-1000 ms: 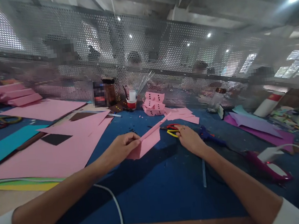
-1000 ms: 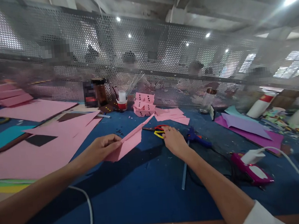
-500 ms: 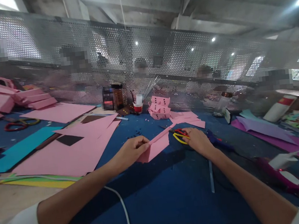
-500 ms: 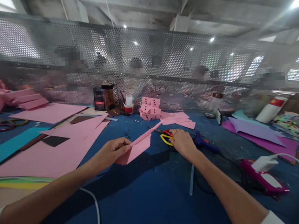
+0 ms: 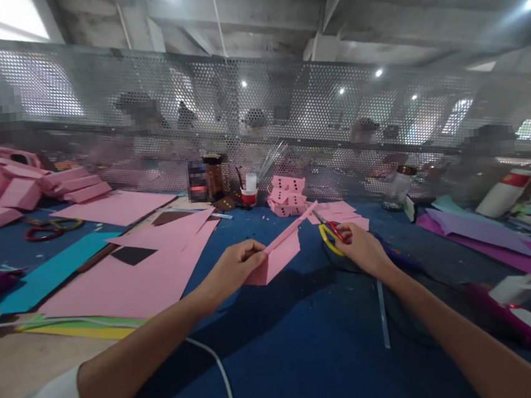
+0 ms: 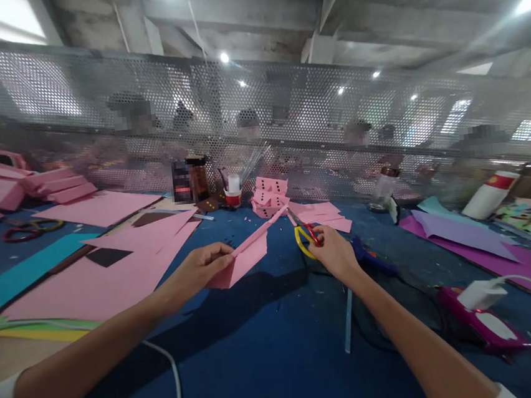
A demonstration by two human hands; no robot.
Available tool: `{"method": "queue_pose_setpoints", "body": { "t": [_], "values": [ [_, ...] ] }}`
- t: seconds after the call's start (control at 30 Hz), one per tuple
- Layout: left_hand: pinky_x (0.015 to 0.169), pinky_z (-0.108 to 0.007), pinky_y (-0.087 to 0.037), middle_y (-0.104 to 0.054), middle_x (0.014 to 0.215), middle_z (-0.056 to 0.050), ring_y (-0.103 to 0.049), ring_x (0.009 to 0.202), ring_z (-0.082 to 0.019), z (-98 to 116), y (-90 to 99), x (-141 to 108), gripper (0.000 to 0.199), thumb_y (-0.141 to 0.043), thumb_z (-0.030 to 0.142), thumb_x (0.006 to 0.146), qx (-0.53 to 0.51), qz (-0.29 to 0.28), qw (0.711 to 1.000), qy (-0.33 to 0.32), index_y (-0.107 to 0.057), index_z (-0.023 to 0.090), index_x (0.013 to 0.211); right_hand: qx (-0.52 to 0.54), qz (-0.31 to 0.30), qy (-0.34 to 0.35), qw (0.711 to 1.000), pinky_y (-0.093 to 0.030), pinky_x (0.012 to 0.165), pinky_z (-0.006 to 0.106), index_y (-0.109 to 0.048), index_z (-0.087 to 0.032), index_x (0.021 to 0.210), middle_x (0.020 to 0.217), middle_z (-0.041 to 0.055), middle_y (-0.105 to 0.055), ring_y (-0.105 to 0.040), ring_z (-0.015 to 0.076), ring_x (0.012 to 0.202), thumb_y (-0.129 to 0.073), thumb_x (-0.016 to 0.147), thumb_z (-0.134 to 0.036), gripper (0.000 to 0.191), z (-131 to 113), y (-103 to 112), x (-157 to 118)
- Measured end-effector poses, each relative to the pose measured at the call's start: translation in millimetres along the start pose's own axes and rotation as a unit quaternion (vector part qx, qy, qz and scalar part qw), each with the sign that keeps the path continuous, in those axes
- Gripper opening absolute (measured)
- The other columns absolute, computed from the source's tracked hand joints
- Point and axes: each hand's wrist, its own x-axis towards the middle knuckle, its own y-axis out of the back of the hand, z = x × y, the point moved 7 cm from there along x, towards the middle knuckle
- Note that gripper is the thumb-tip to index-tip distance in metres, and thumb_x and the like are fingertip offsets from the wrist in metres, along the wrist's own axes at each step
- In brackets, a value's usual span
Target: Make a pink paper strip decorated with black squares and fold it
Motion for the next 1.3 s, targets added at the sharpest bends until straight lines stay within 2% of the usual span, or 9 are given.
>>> {"method": "queue_pose_setpoints", "body": {
  "t": [0.2,0.27,0.37,0.53,0.67,0.73,0.87,1.03,1.3],
  "values": [
    [0.06,-0.024,-0.038,-0.059,0.075,0.0,-0.05,0.068,-0.015,0,9.6,3,0.028,-0.057,0.043,0.082,-0.001,0.034,0.999,0.008,-0.065,0.016,0.087,0.205,-0.03,0.007,0.978,-0.046,0.054,0.026,-0.059,-0.016,0.099,0.066,0.0003,-0.061,-0.059,0.0146,0.058,-0.062,0.081,-0.044,0.033,-19,4,-14],
    [0.06,-0.024,-0.036,-0.059,0.075,0.0,-0.05,0.068,-0.015,-4,10.4,5,0.027,-0.055,0.043,0.083,0.0,0.023,1.0,0.003,-0.064,0.017,0.087,0.346,-0.063,0.021,0.936,-0.04,0.05,0.024,-0.057,-0.017,0.087,0.059,-0.0024,-0.055,-0.052,0.0115,0.052,-0.064,0.082,-0.044,0.028,-31,4,-22],
    [0.06,-0.024,-0.035,-0.059,0.075,0.001,-0.05,0.067,-0.014,-13,13.5,9,0.027,-0.055,0.042,0.085,0.001,0.017,1.0,-0.001,-0.064,0.017,0.086,0.41,-0.118,0.037,0.904,-0.034,0.045,0.023,-0.055,-0.018,0.085,0.05,-0.006,-0.047,-0.043,0.0091,0.045,-0.065,0.084,-0.043,0.027,-44,1,-33],
    [0.06,-0.024,-0.036,-0.06,0.075,0.0,-0.051,0.067,-0.014,-19,22.8,13,0.027,-0.057,0.043,0.084,-0.006,0.043,0.999,-0.007,-0.065,0.018,0.086,0.362,-0.177,0.088,0.911,-0.041,0.053,0.024,-0.052,-0.021,0.11,0.082,-0.0001,-0.056,-0.05,0.0096,0.057,-0.064,0.086,-0.041,0.034,-61,-4,-54],
    [0.06,-0.024,-0.036,-0.06,0.073,0.0,-0.05,0.066,-0.014,-14,29.4,12,0.026,-0.058,0.042,0.083,-0.018,0.06,0.998,-0.011,-0.066,0.017,0.087,0.268,-0.261,0.123,0.919,-0.043,0.06,0.024,-0.052,-0.022,0.107,0.088,0.0008,-0.055,-0.051,0.0118,0.068,-0.06,0.09,-0.037,0.025,-78,-7,-77],
    [0.059,-0.025,-0.036,-0.059,0.071,0.001,-0.05,0.063,-0.013,-13,32.5,11,0.026,-0.058,0.041,0.082,-0.023,0.071,0.997,-0.004,-0.066,0.017,0.087,0.216,-0.285,0.13,0.925,-0.041,0.059,0.023,-0.052,-0.021,0.098,0.082,-0.0012,-0.052,-0.049,0.0112,0.067,-0.057,0.092,-0.037,0.019,-83,-7,-83],
    [0.062,-0.025,-0.039,-0.061,0.071,0.001,-0.052,0.063,-0.013,-15,34.5,11,0.025,-0.061,0.04,0.079,-0.041,0.079,0.996,0.008,-0.066,0.017,0.086,0.168,-0.288,0.115,0.936,-0.035,0.053,0.021,-0.047,-0.02,0.084,0.071,-0.0046,-0.045,-0.044,0.0094,0.06,-0.052,0.094,-0.042,0.025,-82,-8,-85],
    [0.058,-0.025,-0.042,-0.061,0.068,0.0,-0.053,0.06,-0.013,-20,32.7,14,0.029,-0.064,0.04,0.075,-0.096,0.063,0.993,0.015,-0.066,0.016,0.091,0.116,-0.309,0.121,0.936,-0.035,0.054,0.022,-0.049,-0.02,0.086,0.073,-0.0032,-0.052,-0.047,0.0103,0.06,-0.049,0.095,-0.037,0.019,-80,-14,-86],
    [0.056,-0.024,-0.038,-0.063,0.07,0.001,-0.053,0.06,-0.013,-11,41.9,12,0.033,-0.063,0.045,0.079,-0.061,0.079,0.995,-0.009,-0.068,0.018,0.096,0.007,-0.292,0.151,0.945,-0.036,0.06,0.025,-0.049,-0.021,0.087,0.078,-0.0007,-0.058,-0.052,0.0141,0.066,-0.053,0.092,-0.035,0.016,-77,-13,-86]
  ]
}}
